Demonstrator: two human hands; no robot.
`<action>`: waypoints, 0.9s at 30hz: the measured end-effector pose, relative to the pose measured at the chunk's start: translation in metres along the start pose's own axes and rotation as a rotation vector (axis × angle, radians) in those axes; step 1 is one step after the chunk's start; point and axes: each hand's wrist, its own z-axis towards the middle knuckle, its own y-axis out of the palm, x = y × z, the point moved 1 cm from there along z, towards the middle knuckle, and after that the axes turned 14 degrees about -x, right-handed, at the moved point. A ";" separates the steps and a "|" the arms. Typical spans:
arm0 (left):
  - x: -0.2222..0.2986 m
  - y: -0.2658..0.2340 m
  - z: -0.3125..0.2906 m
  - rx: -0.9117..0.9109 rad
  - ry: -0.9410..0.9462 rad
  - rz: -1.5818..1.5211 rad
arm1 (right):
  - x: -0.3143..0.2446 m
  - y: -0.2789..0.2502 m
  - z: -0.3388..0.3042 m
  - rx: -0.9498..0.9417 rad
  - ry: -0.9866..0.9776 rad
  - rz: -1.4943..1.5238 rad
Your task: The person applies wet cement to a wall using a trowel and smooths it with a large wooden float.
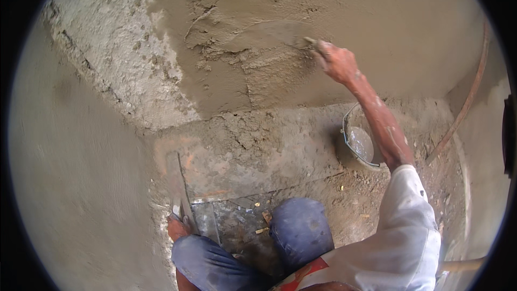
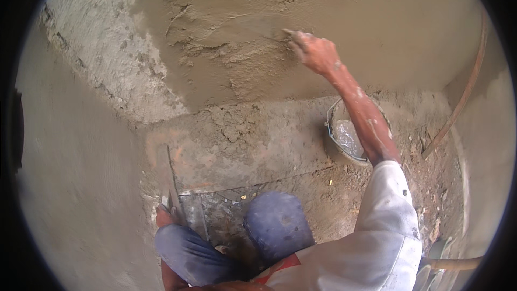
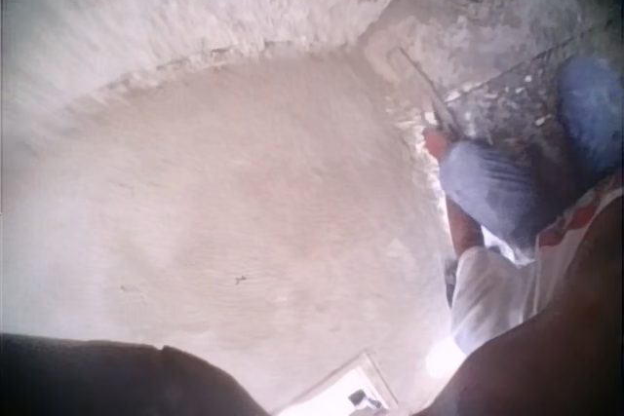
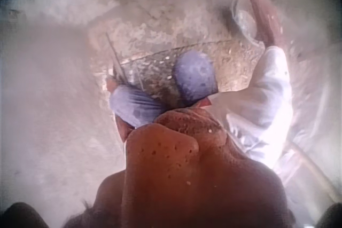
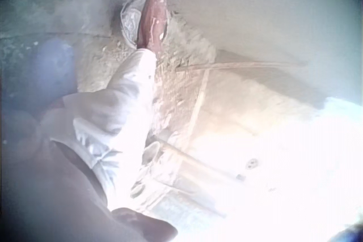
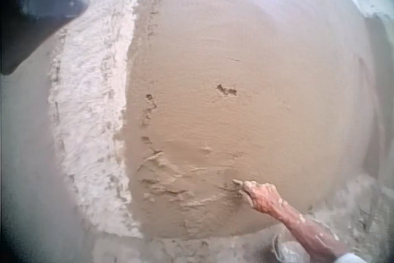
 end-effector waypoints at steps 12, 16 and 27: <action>-0.026 0.025 0.026 0.067 0.091 0.040 | -0.084 -0.008 0.051 -0.120 -0.381 -0.561; -0.015 0.025 0.026 0.000 0.051 0.007 | -0.110 -0.055 0.111 -0.147 -0.229 -0.438; -0.005 0.003 0.006 -0.002 0.101 -0.016 | -0.103 -0.155 0.149 -0.087 0.038 -0.226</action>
